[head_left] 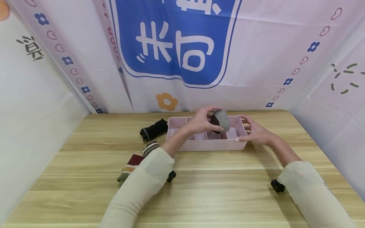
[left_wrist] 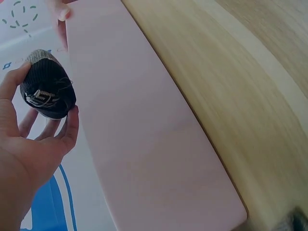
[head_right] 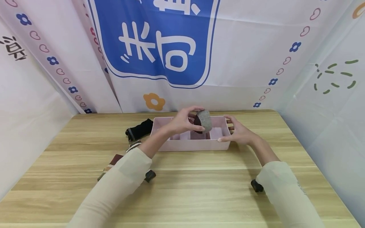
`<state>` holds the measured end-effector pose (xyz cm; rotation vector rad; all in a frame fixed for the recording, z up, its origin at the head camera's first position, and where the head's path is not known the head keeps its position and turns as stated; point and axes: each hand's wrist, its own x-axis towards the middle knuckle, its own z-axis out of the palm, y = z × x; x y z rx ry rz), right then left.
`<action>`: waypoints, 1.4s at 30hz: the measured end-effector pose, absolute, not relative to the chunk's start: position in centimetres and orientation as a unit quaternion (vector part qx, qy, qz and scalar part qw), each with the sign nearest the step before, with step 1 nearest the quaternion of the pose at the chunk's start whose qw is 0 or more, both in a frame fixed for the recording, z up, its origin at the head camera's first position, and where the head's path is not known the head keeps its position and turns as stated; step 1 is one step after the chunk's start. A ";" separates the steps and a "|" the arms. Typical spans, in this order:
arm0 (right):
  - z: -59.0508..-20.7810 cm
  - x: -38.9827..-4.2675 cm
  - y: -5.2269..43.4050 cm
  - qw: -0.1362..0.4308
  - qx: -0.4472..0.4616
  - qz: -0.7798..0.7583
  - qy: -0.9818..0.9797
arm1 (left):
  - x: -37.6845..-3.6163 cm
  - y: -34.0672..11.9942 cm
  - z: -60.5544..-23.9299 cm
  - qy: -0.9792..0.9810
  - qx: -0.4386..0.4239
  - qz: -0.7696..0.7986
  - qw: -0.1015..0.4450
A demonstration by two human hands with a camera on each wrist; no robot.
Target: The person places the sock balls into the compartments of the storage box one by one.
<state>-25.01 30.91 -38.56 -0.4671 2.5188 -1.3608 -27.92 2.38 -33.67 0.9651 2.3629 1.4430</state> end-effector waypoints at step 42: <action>-38.5 -25.1 30.9 0.119 -0.171 -0.474 0.856 | -28.3 6.4 -34.9 0.799 0.313 0.506 0.089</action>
